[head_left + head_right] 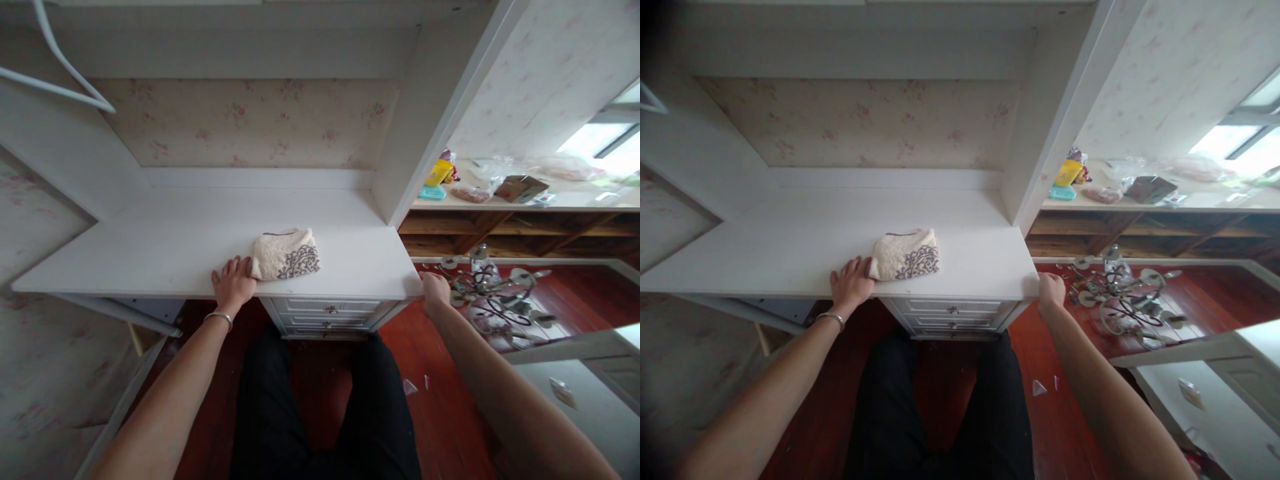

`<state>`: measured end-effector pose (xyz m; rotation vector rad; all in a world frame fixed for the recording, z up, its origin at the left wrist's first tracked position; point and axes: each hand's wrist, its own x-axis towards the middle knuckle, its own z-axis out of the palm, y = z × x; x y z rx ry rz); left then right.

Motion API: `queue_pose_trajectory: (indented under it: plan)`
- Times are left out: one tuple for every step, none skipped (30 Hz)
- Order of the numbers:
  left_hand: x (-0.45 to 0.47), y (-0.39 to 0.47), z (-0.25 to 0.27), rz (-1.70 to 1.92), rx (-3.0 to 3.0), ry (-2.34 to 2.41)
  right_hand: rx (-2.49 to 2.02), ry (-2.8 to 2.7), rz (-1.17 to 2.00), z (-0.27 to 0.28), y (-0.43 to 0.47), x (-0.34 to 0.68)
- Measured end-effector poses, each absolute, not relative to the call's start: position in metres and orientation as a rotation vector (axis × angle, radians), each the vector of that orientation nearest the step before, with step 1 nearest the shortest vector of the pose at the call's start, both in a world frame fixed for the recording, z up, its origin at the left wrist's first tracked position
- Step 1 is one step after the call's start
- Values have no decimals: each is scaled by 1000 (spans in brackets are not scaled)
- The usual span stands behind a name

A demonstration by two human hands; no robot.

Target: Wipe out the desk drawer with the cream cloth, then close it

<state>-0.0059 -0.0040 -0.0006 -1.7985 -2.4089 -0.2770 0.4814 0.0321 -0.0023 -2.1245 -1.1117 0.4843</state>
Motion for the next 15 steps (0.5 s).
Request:
queue_pose_trajectory:
  plan:
    - [-6, -4, -1, -278, -1798, -2410, -2105, -1057, 455, -4, 23, 481]
    - [-6, -4, -1, -278, -1797, -2412, -2080, -1011, 401, -7, 13, 480]
    - [-6, -4, -1, -277, -1797, -2415, -2041, -980, 344, -12, 1, 475]
    - [-6, -4, -1, -276, -1795, -2421, -1967, -960, 287, -17, -10, 468]
    - [-6, -4, -1, -273, -1794, -2428, -1870, -963, 241, -24, -22, 458]
    - [-6, -4, -1, -271, -1794, -2432, -1800, -1050, 294, -31, -33, 446]
    - [-6, -4, -1, -266, -1796, -2434, -1752, -1211, 441, -38, -42, 431]
    - [-6, -4, -1, -261, -1798, -2436, -1729, -1400, 593, -45, -49, 416]
    - [-6, -4, -1, -255, -1800, -2440, -1727, -1599, 711, -51, -55, 399]
    - [-6, -5, -1, -251, -1802, -2445, -1734, -1754, 787, -55, -59, 383]
    - [-6, -5, -1, -248, -1803, -2453, -1741, -1900, 849, -59, -61, 368]
    - [-6, -5, 0, -247, -1804, -2463, -1747, -2030, 889, -61, -61, 354]
    - [-6, -5, 0, -249, -1806, -2471, -1764, -2141, 913, -63, -60, 342]
    - [-6, -6, 0, -253, -1807, -2475, -1790, -2232, 928, -64, -57, 332]
    - [-6, -6, 0, -258, -1809, -2475, -1824, -2298, 936, -64, -54, 324]
